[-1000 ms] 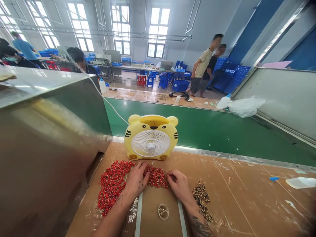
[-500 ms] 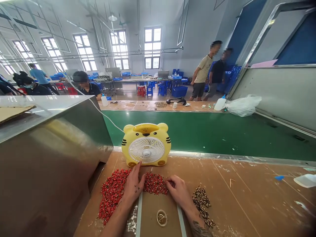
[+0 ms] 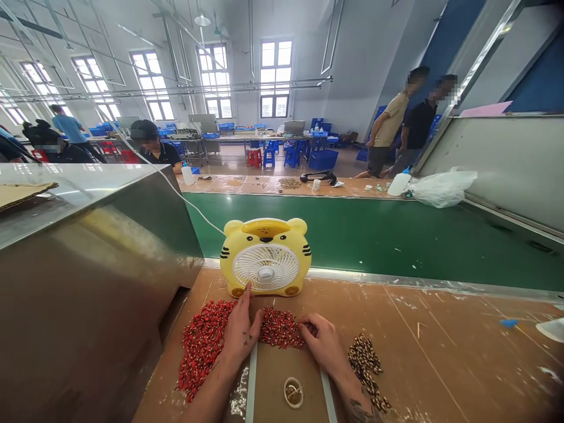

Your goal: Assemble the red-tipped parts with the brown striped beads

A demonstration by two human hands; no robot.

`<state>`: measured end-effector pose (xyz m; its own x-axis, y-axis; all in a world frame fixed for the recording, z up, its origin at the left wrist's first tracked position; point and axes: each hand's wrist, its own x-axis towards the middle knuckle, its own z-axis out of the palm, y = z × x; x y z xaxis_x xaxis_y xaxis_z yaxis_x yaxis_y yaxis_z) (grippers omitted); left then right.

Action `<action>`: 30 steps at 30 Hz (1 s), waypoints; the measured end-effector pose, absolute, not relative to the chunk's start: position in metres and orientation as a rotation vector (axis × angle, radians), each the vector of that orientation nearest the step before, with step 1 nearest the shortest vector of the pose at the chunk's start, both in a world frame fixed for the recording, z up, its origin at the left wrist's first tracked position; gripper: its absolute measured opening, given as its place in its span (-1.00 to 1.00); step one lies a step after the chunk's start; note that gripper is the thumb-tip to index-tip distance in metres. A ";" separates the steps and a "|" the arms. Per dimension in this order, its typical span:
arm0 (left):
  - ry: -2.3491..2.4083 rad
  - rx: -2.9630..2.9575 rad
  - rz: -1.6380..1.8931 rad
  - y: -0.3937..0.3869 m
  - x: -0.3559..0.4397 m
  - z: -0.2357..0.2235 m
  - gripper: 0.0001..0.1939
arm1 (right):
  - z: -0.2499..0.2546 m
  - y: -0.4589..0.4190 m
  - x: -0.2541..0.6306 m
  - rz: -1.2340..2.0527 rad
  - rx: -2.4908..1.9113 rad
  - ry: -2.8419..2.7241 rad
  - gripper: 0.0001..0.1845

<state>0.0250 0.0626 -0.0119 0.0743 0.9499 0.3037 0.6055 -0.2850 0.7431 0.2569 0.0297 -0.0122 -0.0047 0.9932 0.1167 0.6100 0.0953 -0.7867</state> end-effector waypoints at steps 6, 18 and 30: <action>1.474 1.791 1.168 0.067 0.023 -0.011 -0.21 | -0.013 0.030 0.256 0.724 -1.593 -1.699 -0.70; 1.153 2.126 0.786 0.048 0.037 0.010 -0.72 | -0.010 0.029 0.256 0.728 -1.591 -1.702 -0.70; 1.360 2.155 0.931 0.056 0.026 0.008 -0.73 | -0.010 0.029 0.257 0.739 -1.582 -1.693 -0.70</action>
<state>0.0264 0.0560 0.0081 0.2952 0.9029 0.3124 0.6175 -0.4298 0.6588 0.2567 0.0287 -0.0105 -0.0146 0.9942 0.1062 0.5985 0.0938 -0.7956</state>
